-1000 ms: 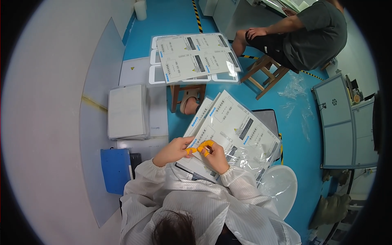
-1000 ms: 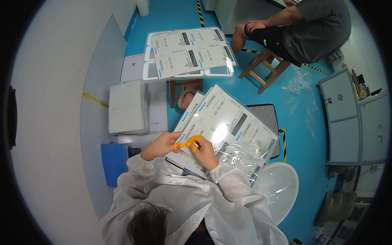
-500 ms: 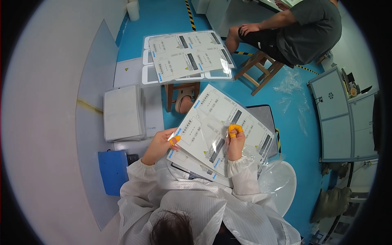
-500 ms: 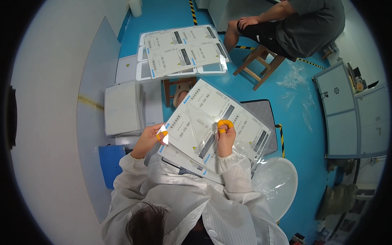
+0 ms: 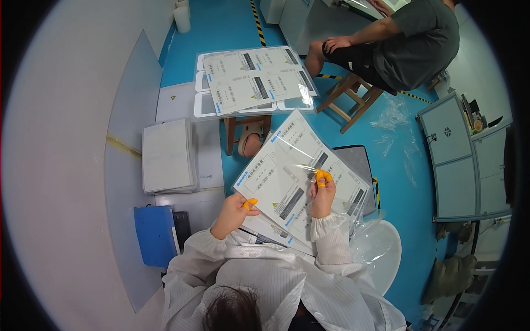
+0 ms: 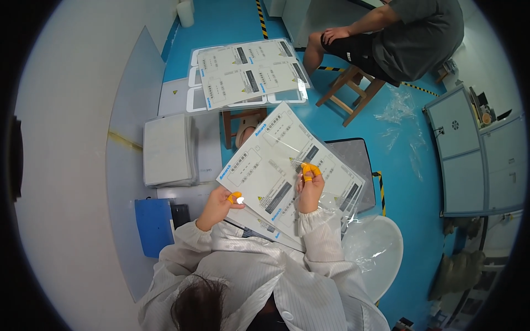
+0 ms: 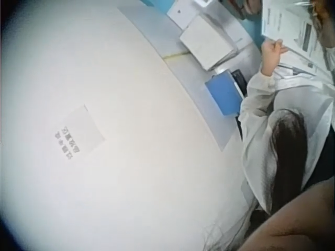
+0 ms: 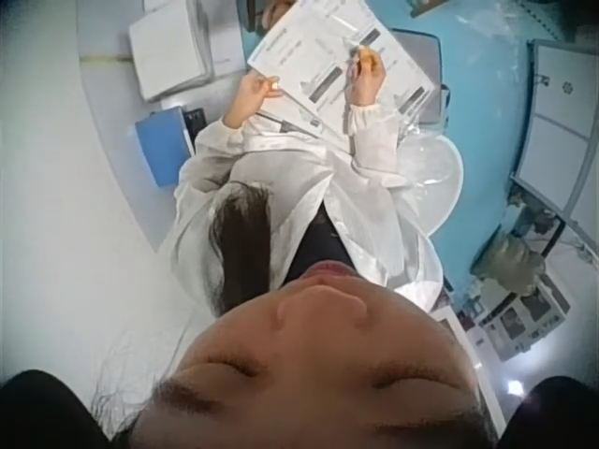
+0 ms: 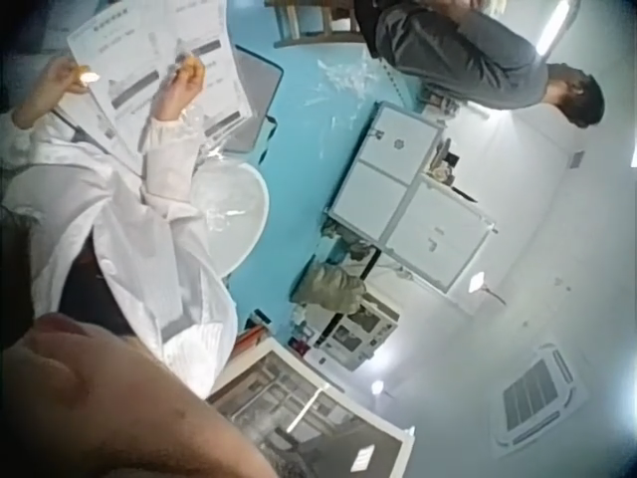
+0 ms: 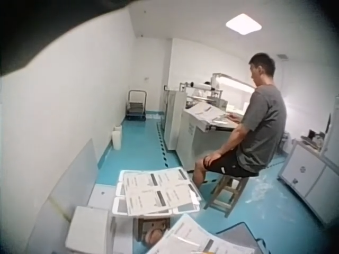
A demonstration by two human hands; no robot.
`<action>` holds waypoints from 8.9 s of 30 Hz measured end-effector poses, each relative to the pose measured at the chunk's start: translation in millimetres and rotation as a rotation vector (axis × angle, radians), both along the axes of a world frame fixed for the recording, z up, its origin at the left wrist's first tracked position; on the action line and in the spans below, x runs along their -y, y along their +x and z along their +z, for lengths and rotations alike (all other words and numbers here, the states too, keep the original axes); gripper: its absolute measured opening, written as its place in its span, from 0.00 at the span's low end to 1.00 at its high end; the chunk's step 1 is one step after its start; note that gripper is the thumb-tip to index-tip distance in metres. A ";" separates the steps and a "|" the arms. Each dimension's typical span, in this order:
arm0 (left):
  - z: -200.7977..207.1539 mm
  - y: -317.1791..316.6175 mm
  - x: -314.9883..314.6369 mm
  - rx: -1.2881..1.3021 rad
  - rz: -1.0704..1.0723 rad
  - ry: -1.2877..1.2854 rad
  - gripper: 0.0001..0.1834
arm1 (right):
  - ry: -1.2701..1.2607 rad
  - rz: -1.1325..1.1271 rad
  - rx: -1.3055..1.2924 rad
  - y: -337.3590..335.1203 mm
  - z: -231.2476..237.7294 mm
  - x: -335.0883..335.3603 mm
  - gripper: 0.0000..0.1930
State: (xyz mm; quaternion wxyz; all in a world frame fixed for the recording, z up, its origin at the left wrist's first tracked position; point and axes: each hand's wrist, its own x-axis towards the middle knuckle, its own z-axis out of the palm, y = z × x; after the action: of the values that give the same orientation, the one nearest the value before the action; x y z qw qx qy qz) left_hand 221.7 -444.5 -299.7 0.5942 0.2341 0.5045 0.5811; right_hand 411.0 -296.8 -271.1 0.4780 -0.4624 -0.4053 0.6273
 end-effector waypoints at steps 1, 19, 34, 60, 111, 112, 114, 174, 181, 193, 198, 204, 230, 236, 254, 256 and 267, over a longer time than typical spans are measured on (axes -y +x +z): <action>1.0 -3.2 1.3 0.001 -0.001 -0.021 0.14 | -0.018 0.001 -0.011 3.2 2.3 -0.1 0.08; 18.8 -51.1 -1.1 -0.081 -0.044 -0.097 0.10 | 0.356 -0.261 0.004 117.2 53.3 -71.8 0.11; 1.5 -58.9 7.7 -0.151 -0.030 -0.076 0.11 | 0.069 -0.193 -0.024 105.5 28.4 -46.7 0.08; -31.3 -107.0 37.8 -0.193 0.109 -0.079 0.11 | 0.603 -0.958 -0.223 398.0 138.5 -109.2 0.06; 1.9 -229.2 -216.6 -0.220 0.484 -0.010 0.23 | 0.504 -0.779 -0.235 276.5 111.4 -62.9 0.13; 2.1 -229.1 -215.7 -0.223 0.481 -0.010 0.23 | 0.502 -0.777 -0.234 277.7 109.1 -63.1 0.13; 3.2 -229.2 -215.6 -0.226 0.478 -0.007 0.23 | 0.500 -0.768 -0.247 278.6 105.2 -64.4 0.13; 56.8 -69.7 -8.9 -0.364 -0.430 0.035 0.35 | 0.617 0.429 0.485 30.4 75.8 17.9 0.15; 39.6 -73.6 -4.1 -0.306 -0.393 0.028 0.35 | 0.632 0.654 0.505 -8.4 55.5 29.9 0.17; 35.7 -65.2 -28.0 -0.408 -0.310 -0.026 0.14 | 0.452 0.762 0.530 -42.3 30.5 50.4 0.12; 53.4 -55.6 -36.5 -0.363 -0.294 -0.014 0.15 | 0.795 0.785 0.663 -67.8 24.7 72.0 0.15; 45.2 -57.8 -32.0 -0.403 -0.319 -0.035 0.15 | 0.770 0.750 0.673 -71.4 26.0 63.6 0.15; 41.5 -55.6 -37.2 -0.338 -0.301 -0.016 0.15 | 0.681 0.789 0.908 -68.9 20.3 57.1 0.22; 44.5 -55.7 -37.4 -0.437 -0.286 0.014 0.15 | 0.661 0.650 0.810 -62.7 5.6 52.1 0.19; 47.0 -52.5 -36.0 -0.604 -0.292 0.046 0.12 | 0.698 0.749 0.808 -68.8 28.5 60.6 0.13; 58.0 -51.6 -37.1 -0.645 -0.327 0.016 0.12 | 0.689 0.716 0.797 -66.3 19.4 56.5 0.14; 46.1 -50.4 -35.8 -0.592 -0.275 0.050 0.12 | 0.787 0.714 0.796 -64.5 24.0 63.5 0.10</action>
State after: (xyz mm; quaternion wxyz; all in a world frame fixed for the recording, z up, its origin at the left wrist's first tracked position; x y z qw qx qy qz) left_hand 171.3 -408.6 -253.6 0.4886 0.4733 0.6046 0.4144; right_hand 346.5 -360.3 -247.1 0.1877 -0.2870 -0.8782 0.3335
